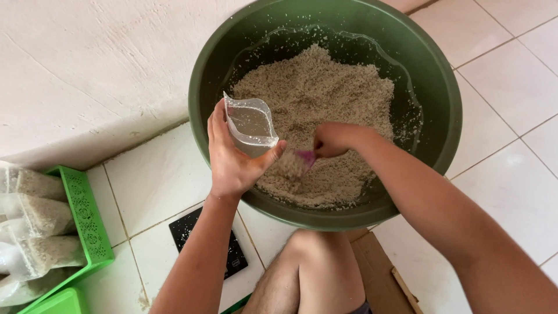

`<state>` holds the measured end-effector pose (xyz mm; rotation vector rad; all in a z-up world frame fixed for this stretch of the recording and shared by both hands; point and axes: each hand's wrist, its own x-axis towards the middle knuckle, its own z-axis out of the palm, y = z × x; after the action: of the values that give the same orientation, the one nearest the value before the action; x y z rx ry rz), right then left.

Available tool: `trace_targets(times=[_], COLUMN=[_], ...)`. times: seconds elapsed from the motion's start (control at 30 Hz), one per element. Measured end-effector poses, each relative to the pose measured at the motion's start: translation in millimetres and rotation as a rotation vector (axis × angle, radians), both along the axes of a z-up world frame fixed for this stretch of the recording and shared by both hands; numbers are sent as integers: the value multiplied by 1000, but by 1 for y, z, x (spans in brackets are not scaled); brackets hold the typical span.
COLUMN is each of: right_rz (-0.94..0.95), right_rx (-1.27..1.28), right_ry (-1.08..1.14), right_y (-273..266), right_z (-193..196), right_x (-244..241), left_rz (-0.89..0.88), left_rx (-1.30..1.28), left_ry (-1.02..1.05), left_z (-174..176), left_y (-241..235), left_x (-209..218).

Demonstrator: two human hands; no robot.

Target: Packaging grain from a large tub into small plastic bags using a scoop and weighing them on a digital scale.

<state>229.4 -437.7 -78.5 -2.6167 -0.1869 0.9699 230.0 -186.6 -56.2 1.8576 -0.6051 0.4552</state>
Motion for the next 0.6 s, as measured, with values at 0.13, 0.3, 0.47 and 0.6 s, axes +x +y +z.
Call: trace_targets(times=[0.13, 0.3, 0.47, 0.6], right_rz=[-179, -373, -378, -358], right_rx=[-26, 80, 128, 159], right_ry=[-111, -310, -358, -365], right_y=[-27, -64, -68, -55], right_z=[10, 11, 3, 20], right_x=[2, 1, 3, -1], left_rz=[10, 36, 57, 21], left_rx=[21, 123, 171, 220], left_ry=[12, 41, 0, 29], left_z=[0, 3, -18, -17], left_y=[0, 0, -6, -4], left_x=[1, -2, 9, 11])
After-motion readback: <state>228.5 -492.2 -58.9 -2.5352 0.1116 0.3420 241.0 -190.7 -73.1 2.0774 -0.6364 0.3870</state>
